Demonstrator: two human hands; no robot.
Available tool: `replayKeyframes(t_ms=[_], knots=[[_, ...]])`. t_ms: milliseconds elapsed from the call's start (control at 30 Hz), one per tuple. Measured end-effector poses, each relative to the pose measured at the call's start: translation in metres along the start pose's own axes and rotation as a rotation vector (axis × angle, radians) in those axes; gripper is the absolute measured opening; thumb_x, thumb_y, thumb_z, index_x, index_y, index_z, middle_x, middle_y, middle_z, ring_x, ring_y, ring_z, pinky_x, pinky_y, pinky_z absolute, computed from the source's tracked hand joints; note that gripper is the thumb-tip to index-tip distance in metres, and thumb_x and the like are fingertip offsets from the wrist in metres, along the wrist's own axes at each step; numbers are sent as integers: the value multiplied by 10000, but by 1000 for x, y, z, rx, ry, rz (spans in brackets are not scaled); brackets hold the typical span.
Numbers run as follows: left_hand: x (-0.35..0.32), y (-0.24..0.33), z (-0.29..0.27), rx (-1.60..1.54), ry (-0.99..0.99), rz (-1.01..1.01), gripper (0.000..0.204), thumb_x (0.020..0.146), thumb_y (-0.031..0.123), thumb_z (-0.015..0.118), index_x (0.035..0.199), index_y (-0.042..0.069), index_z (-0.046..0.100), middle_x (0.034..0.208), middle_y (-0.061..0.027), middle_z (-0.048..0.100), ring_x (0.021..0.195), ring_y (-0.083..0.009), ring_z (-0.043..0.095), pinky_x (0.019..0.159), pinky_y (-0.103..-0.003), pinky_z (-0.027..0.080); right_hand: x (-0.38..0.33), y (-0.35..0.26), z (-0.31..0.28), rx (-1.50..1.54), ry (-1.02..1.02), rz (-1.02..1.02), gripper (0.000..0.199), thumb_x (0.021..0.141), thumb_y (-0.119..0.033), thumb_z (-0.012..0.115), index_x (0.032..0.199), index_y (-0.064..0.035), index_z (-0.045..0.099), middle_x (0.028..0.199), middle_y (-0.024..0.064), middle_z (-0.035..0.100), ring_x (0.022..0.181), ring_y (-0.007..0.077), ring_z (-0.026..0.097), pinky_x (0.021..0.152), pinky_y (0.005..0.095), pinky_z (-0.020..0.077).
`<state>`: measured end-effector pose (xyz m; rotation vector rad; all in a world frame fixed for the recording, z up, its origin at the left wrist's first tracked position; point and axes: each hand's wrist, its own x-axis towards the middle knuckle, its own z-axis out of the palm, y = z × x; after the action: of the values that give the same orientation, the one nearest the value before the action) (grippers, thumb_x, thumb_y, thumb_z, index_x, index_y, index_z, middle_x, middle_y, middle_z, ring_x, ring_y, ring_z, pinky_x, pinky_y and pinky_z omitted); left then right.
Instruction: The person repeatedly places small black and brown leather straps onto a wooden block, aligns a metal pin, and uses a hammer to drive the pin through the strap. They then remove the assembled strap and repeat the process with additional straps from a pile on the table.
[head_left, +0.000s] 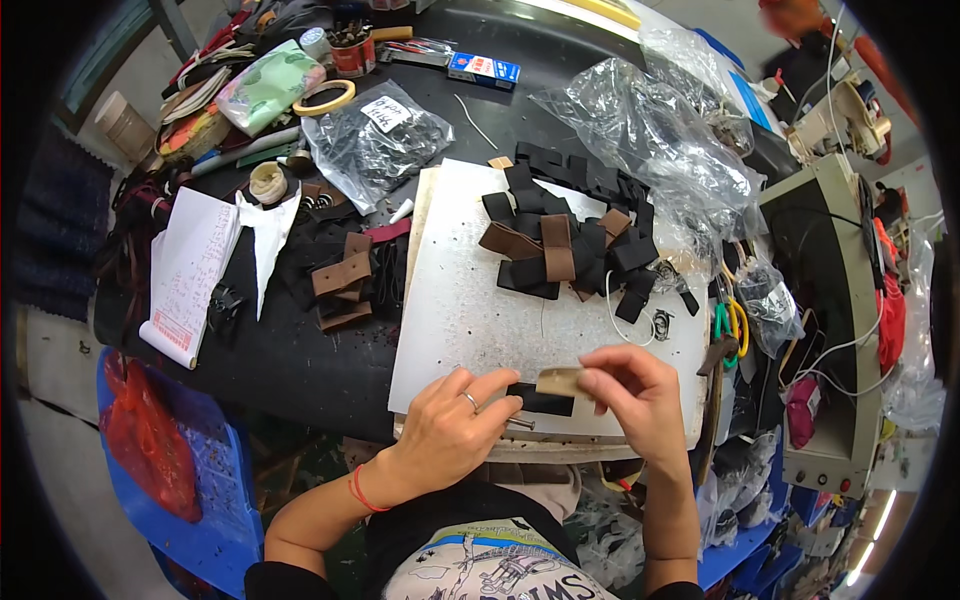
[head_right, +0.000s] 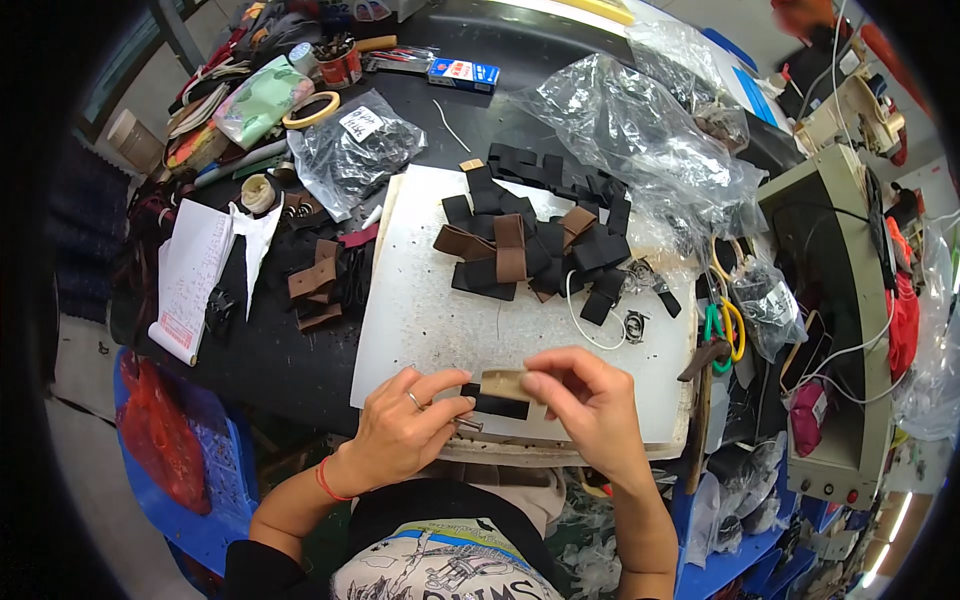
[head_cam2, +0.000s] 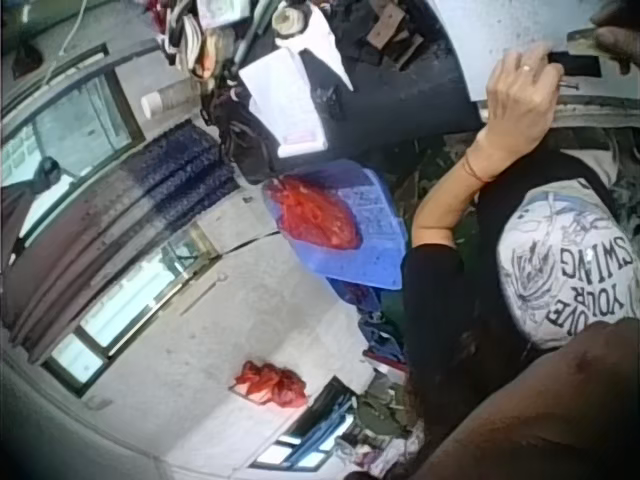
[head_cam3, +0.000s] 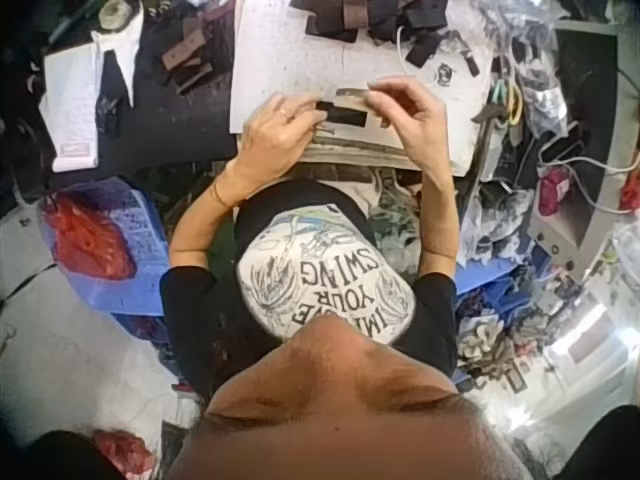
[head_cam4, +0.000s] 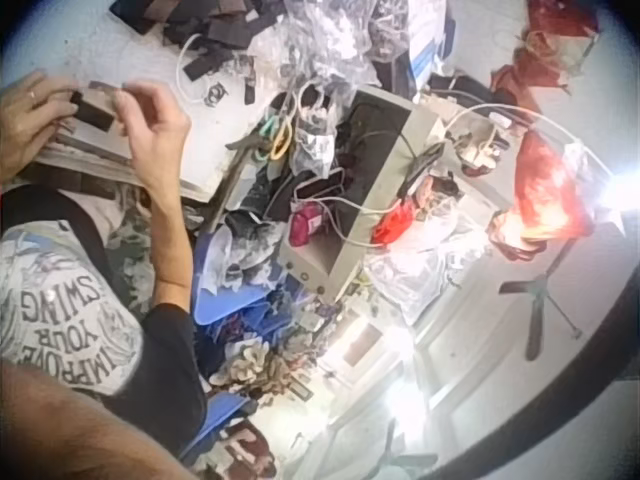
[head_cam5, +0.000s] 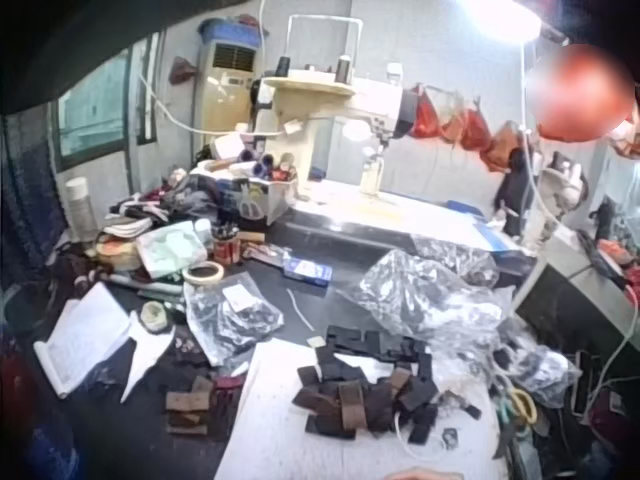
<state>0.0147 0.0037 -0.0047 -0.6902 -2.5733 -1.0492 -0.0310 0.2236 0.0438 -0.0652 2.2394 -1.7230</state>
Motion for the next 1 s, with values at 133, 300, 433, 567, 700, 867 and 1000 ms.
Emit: replayKeyframes(t_ms=[133,300,433,567,700,867,1000], knots=[[2,0,-1,-16,-58,-5,202,726,55,699,924,58,660,1102,-30,639,769,-214,560,649,-329,484,-9,8,17,59,-23,81,109,865,-17,704,964,19,676,782,43,680,630,73,608,537,203,490],[5,-5,-4,-221,-67,-120,459,706,32,767,1135,38,605,1089,-82,682,791,-249,600,697,-347,505,-9,21,25,-214,3,-78,77,866,-32,709,915,24,687,770,49,688,628,72,624,544,208,502],[5,-4,-7,-307,-55,-136,635,709,23,753,1298,28,512,1105,-102,669,804,-275,595,733,-360,506,-10,16,30,-275,40,-140,91,830,-44,720,899,9,690,792,111,688,628,167,654,552,268,521],[4,-5,-8,-254,-77,-117,539,717,41,740,1230,22,575,1130,-88,653,789,-261,584,724,-349,507,-11,12,32,-329,53,-182,80,831,-41,716,888,6,684,774,110,675,634,179,654,563,283,527],[4,-6,-3,-37,-88,43,317,733,43,714,1046,29,664,1129,-60,650,737,-215,562,650,-317,494,-8,15,29,-430,35,-268,99,830,-47,719,905,-2,673,798,102,651,609,196,622,556,300,512],[9,0,-9,123,-131,108,233,733,49,636,961,19,670,1105,-70,647,717,-186,546,598,-294,477,-15,14,25,-631,152,-326,210,803,-84,758,984,-33,664,1000,122,603,642,217,594,564,313,493],[13,8,-9,188,-167,123,248,710,49,626,951,6,663,1101,-97,645,695,-186,541,562,-296,449,-32,33,7,-616,146,-532,282,764,-101,785,1018,-49,674,1119,134,600,816,253,611,693,346,495]])
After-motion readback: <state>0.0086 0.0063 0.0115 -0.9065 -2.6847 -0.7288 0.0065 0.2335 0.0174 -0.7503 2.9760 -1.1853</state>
